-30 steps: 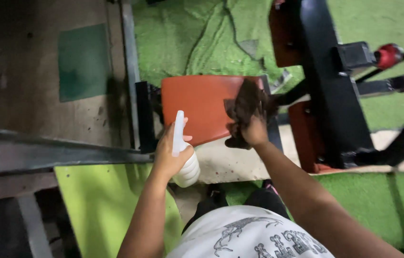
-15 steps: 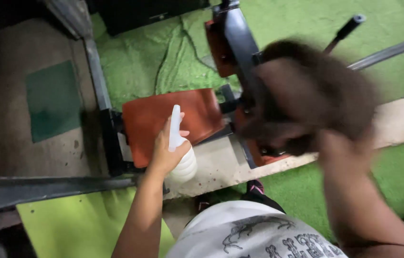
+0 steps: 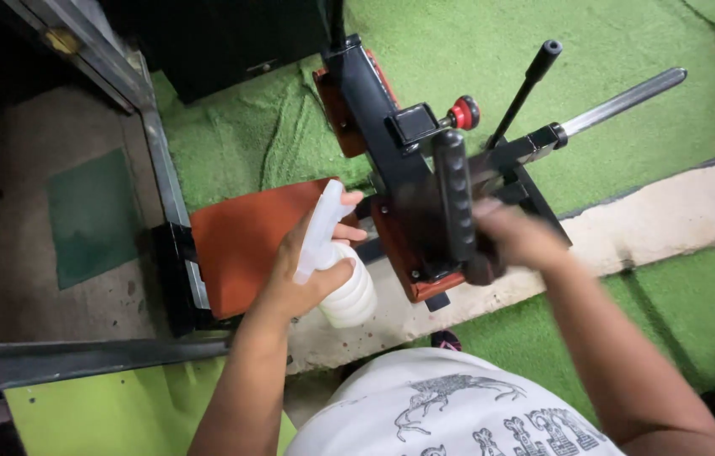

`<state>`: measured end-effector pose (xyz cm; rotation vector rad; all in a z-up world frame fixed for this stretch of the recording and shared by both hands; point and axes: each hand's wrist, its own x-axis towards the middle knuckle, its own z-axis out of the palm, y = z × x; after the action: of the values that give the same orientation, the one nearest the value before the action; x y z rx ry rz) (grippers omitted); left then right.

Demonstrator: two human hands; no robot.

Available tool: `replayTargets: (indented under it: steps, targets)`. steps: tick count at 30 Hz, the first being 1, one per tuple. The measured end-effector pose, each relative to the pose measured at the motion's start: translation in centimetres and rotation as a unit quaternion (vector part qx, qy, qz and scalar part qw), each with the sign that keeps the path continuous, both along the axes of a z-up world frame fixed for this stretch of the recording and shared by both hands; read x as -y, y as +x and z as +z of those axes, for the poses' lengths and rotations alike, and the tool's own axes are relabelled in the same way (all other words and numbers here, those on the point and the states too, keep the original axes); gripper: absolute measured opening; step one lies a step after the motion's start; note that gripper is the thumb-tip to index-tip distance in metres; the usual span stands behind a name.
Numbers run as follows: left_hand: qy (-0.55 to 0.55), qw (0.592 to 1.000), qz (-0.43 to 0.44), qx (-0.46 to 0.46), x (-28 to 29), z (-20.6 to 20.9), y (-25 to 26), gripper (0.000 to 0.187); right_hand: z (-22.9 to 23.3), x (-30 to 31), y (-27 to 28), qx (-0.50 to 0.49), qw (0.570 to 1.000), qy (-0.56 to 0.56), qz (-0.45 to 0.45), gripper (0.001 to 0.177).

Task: Cleaning various gym equipment using a spray bottle and a cloth.

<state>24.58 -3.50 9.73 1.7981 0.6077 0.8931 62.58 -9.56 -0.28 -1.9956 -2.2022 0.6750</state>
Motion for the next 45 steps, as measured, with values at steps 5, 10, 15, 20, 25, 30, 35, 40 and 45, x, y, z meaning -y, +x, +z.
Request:
replayTargets:
  steps: [5, 10, 15, 20, 25, 30, 35, 40, 45]
  targets:
    - [-0.015, 0.999, -0.041, 0.002, 1.6, 3.0, 1.3, 0.080, 3.5, -1.8, -5.9, -0.449, 0.864, -0.133, -0.183, 0.041]
    - [-0.035, 0.998, -0.049, -0.005, 3.6, 3.8, 2.7, 0.076, 1.2, -7.8, -5.5, -0.231, 0.933, 0.206, 0.185, 0.024]
    - [-0.078, 0.993, -0.085, 0.003, 5.4, 5.4, 5.0, 0.074, -0.9, -8.3, -5.6, -0.258, 0.901, 0.330, 0.116, 0.026]
    - [-0.103, 0.986, -0.128, 0.023, 6.8, 6.6, 7.7, 0.072, -2.6, -4.4, -3.5, -0.348, 0.881, 0.292, 0.133, 0.041]
    - [-0.092, 0.984, -0.141, 0.053, 7.1, 7.0, 9.9, 0.071, -6.0, 1.2, -2.4, -0.514, 0.849, 0.121, 0.028, 0.045]
    - [-0.073, 0.989, -0.117, 0.055, 6.9, 7.0, 12.1, 0.071, -6.9, 1.4, -1.7, -0.322, 0.914, 0.247, 0.005, 0.038]
    - [-0.089, 0.987, -0.119, 0.053, 6.9, 7.2, 14.4, 0.069, -11.6, -3.6, 0.0, -0.311, 0.926, 0.210, -0.035, 0.035]
    - [-0.125, 0.984, -0.090, 0.089, 7.0, 5.6, 17.1, 0.069, -10.2, -5.1, 0.2, -0.274, 0.939, 0.208, -0.028, 0.064]
    - [-0.046, 0.984, 0.025, 0.171, 6.3, 5.6, 19.6, 0.074, -8.3, -2.3, 0.3, -0.295, 0.933, 0.198, 0.058, 0.061]
